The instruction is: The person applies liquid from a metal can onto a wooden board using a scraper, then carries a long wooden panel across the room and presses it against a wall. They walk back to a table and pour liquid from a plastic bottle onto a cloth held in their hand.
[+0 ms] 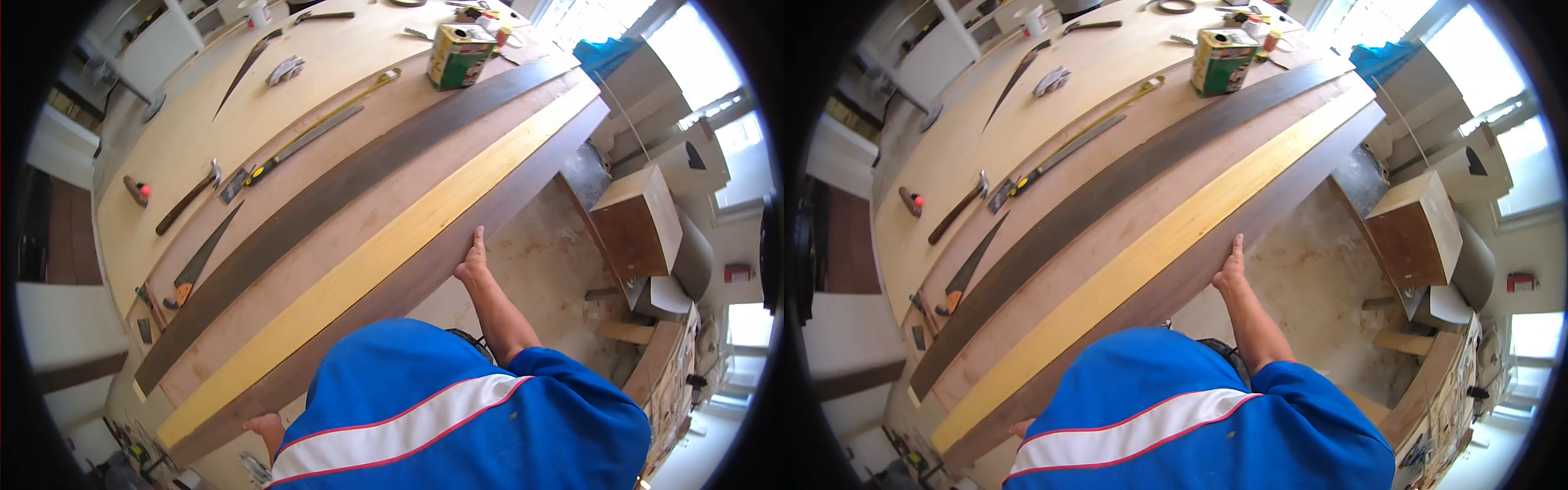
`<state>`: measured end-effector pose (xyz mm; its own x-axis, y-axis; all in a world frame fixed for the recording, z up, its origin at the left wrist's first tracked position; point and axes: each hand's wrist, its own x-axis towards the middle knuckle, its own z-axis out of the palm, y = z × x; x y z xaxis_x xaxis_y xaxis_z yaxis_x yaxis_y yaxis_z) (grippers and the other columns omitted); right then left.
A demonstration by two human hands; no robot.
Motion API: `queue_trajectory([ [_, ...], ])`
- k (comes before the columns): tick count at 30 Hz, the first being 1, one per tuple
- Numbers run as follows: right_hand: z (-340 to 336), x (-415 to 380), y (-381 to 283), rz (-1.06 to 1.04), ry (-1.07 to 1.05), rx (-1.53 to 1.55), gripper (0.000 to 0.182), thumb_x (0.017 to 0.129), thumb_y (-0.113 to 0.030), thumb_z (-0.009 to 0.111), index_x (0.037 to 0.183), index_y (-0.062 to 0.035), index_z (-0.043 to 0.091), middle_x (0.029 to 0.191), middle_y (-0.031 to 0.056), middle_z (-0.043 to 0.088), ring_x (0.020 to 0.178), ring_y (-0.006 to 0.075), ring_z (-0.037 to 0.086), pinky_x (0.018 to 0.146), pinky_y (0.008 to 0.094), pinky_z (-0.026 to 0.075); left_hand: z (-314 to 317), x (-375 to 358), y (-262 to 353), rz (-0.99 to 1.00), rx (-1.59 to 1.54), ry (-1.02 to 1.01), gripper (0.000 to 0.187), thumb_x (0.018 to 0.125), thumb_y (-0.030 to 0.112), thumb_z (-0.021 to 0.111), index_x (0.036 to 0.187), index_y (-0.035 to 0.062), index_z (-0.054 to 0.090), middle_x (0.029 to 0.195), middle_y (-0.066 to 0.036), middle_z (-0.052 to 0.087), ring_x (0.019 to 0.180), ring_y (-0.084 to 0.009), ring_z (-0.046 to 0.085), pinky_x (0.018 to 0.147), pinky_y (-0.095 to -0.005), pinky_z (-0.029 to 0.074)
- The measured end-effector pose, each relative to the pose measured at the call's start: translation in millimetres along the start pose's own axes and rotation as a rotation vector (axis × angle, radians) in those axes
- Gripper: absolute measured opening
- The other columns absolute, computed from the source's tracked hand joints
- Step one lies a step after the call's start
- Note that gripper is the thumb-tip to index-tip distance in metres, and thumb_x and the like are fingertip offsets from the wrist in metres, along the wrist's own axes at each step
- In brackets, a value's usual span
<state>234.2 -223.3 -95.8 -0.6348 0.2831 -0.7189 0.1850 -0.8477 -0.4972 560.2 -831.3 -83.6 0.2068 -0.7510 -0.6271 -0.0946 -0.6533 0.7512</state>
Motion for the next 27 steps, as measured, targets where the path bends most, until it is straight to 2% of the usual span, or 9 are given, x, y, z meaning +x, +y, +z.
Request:
queue_trajectory([
  [1,-9,13,5,-0.018,0.031,-0.051,0.089,0.085,-0.071,0.059,0.15,-0.0127,0.038,0.157,0.01,0.035,0.144,0.0349,0.029,0.113,0.0644,0.027,2,2,1,-0.01,-0.022,-0.012,0.077,0.098,0.059,0.046,0.143,-0.0043,0.044,0.147,-0.018,0.048,0.13,-0.0336,0.05,0.11,-0.0456,0.039],
  [3,-47,42,1,-0.045,-0.147,-0.248,0.092,0.088,-0.071,0.054,0.155,-0.0137,0.028,0.162,0.0086,0.026,0.146,0.0343,0.024,0.114,0.0683,0.018,7,10,-5,-0.017,-0.106,-0.013,0.078,0.098,0.059,0.045,0.143,-0.0045,0.044,0.147,-0.018,0.048,0.13,-0.0335,0.049,0.111,-0.0454,0.038],
  [6,30,-26,-7,0.076,-0.129,-0.201,0.083,0.094,-0.065,0.033,0.155,-0.0078,0.029,0.164,0.0119,0.02,0.149,0.0361,0.018,0.12,0.0568,0.014,8,0,-8,0.019,-0.256,0.121,0.078,0.099,0.059,0.045,0.143,-0.0048,0.044,0.147,-0.018,0.047,0.131,-0.0334,0.049,0.111,-0.045,0.038],
  [7,15,1,-10,0.19,-0.136,-0.125,0.077,0.096,-0.066,0.03,0.15,-0.0122,0.04,0.16,0.0072,0.032,0.145,0.0327,0.03,0.117,0.058,0.022,8,-4,-5,0.032,-0.292,0.173,0.078,0.099,0.059,0.045,0.143,-0.0049,0.043,0.147,-0.018,0.047,0.131,-0.0334,0.049,0.111,-0.0449,0.038],
  [8,30,-18,-7,0.198,-0.054,-0.088,0.076,0.095,-0.069,0.034,0.148,-0.0156,0.044,0.156,0.0079,0.038,0.142,0.0314,0.034,0.116,0.0562,0.027,11,-10,0,0.035,-0.324,0.208,0.078,0.099,0.059,0.044,0.143,-0.005,0.043,0.148,-0.018,0.047,0.131,-0.0334,0.049,0.111,-0.0448,0.038],
  [13,21,-2,-2,0.076,0.053,-0.089,0.069,0.096,-0.062,0.048,0.147,-0.0165,0.045,0.155,0.0049,0.04,0.14,0.0285,0.037,0.115,0.0531,0.03,21,-9,13,-0.022,-0.407,0.222,0.075,0.1,0.058,0.043,0.143,-0.0037,0.043,0.145,-0.016,0.05,0.128,-0.0331,0.053,0.108,-0.0458,0.043],
  [20,21,15,-4,0.047,0.088,-0.143,0.067,0.097,-0.058,0.049,0.148,-0.0147,0.044,0.156,0.0031,0.038,0.142,0.0273,0.034,0.116,0.0508,0.029,44,-28,35,-0.066,-0.31,0.282,0.076,0.099,0.058,0.045,0.138,-0.0079,0.047,0.142,-0.019,0.052,0.125,-0.0321,0.055,0.106,-0.0425,0.045],
  [22,42,-8,-1,0.033,0.109,-0.179,0.068,0.097,-0.058,0.048,0.148,-0.0135,0.044,0.157,0.0037,0.037,0.142,0.027,0.033,0.116,0.0501,0.029,54,-25,40,-0.037,-0.266,0.302,0.077,0.1,0.058,0.042,0.134,-0.0108,0.049,0.138,-0.02,0.056,0.121,-0.0343,0.058,0.102,-0.0427,0.048],
  [27,49,23,-1,0.094,-0.045,-0.113,0.068,0.096,-0.058,0.045,0.146,-0.012,0.045,0.154,0.0055,0.042,0.14,0.0282,0.038,0.116,0.0498,0.03,76,-20,44,-0.019,-0.149,0.297,0.08,0.1,0.061,0.04,0.133,-0.011,0.051,0.135,-0.022,0.057,0.12,-0.0366,0.058,0.102,-0.0444,0.048],
])
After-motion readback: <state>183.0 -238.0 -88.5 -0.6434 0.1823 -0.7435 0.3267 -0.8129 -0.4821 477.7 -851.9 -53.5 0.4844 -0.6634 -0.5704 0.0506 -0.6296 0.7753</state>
